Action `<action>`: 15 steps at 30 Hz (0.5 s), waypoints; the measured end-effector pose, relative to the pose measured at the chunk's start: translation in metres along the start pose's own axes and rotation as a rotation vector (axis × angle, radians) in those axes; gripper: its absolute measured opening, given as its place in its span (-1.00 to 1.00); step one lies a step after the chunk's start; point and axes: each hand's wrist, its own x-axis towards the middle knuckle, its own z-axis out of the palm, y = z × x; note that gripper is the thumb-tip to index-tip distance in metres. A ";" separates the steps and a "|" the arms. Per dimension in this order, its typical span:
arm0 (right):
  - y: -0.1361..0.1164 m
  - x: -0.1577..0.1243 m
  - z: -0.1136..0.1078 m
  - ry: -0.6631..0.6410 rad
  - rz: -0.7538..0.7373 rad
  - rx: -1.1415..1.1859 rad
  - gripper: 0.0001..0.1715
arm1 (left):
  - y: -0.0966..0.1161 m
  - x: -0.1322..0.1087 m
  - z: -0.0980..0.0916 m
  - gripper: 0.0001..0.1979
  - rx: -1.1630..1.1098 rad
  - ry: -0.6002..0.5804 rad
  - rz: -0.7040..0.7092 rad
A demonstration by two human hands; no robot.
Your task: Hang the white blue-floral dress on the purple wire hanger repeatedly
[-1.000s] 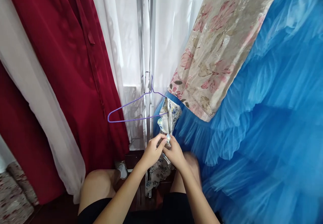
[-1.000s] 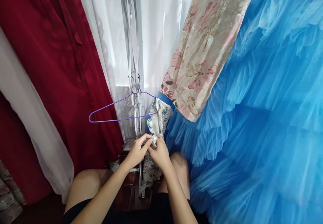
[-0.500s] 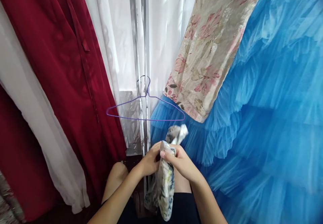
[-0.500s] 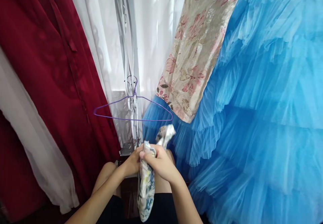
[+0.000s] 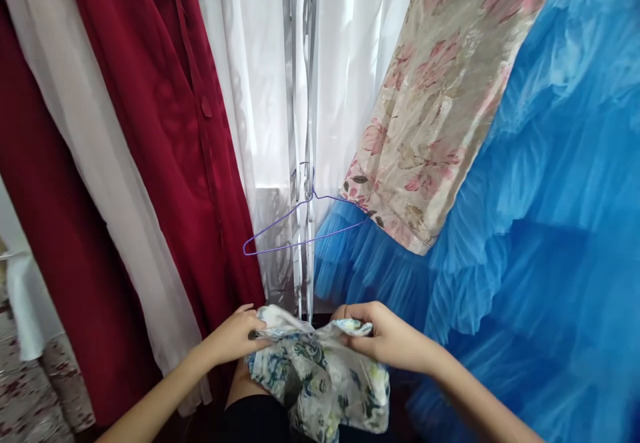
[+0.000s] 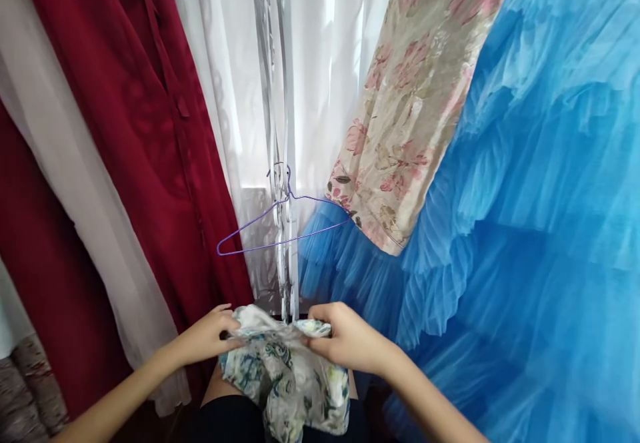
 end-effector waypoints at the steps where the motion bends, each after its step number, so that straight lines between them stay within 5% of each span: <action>1: 0.004 0.007 -0.007 0.007 -0.013 -0.053 -0.87 | -0.008 -0.006 -0.012 -0.70 0.002 0.005 -0.022; 7: 0.039 0.086 -0.037 0.339 -0.055 -0.322 -0.34 | -0.022 -0.016 -0.090 -0.72 0.045 0.192 -0.100; 11: 0.071 0.142 -0.046 0.455 -0.015 -0.319 -0.53 | -0.020 0.002 -0.124 -0.66 -0.018 0.191 -0.088; 15: 0.088 0.158 -0.045 0.392 0.032 -0.308 -0.48 | -0.027 0.014 -0.137 -0.59 -0.086 0.198 -0.087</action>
